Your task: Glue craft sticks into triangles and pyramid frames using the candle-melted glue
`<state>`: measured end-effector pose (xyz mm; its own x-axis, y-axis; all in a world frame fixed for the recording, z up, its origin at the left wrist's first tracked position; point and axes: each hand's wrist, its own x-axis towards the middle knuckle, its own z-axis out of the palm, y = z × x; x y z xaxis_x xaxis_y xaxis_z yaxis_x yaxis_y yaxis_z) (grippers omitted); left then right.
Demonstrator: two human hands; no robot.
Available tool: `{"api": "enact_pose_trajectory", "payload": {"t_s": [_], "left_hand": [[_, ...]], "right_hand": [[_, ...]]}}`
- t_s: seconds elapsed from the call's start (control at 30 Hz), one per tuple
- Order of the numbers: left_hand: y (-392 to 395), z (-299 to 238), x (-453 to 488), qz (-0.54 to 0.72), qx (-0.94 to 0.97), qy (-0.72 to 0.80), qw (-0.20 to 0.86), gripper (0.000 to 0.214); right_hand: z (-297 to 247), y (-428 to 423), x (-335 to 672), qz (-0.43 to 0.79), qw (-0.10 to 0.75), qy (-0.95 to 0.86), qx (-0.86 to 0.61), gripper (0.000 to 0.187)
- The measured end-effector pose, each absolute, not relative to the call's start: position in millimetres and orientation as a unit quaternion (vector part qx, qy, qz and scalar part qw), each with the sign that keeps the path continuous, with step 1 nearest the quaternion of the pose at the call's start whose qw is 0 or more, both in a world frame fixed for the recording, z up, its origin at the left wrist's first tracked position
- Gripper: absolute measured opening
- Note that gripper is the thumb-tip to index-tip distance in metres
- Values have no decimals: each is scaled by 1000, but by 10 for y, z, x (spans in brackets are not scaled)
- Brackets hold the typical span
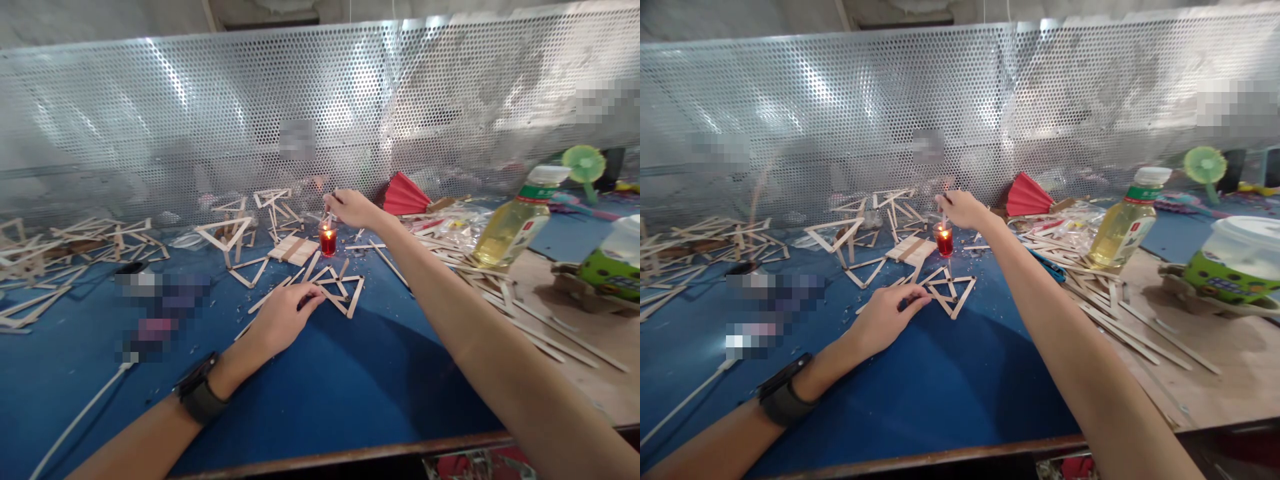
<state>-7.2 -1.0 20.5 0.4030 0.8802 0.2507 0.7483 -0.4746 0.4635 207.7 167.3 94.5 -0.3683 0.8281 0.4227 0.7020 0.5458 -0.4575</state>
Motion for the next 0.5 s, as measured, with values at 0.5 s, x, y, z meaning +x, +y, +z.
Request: {"api": "enact_pose_trajectory", "payload": {"t_s": [0.5], "left_hand": [[-19,233,-56,227,819,502,158,23]], "right_hand": [[932,1694,2075,88,314,-823,-466,42]]}}
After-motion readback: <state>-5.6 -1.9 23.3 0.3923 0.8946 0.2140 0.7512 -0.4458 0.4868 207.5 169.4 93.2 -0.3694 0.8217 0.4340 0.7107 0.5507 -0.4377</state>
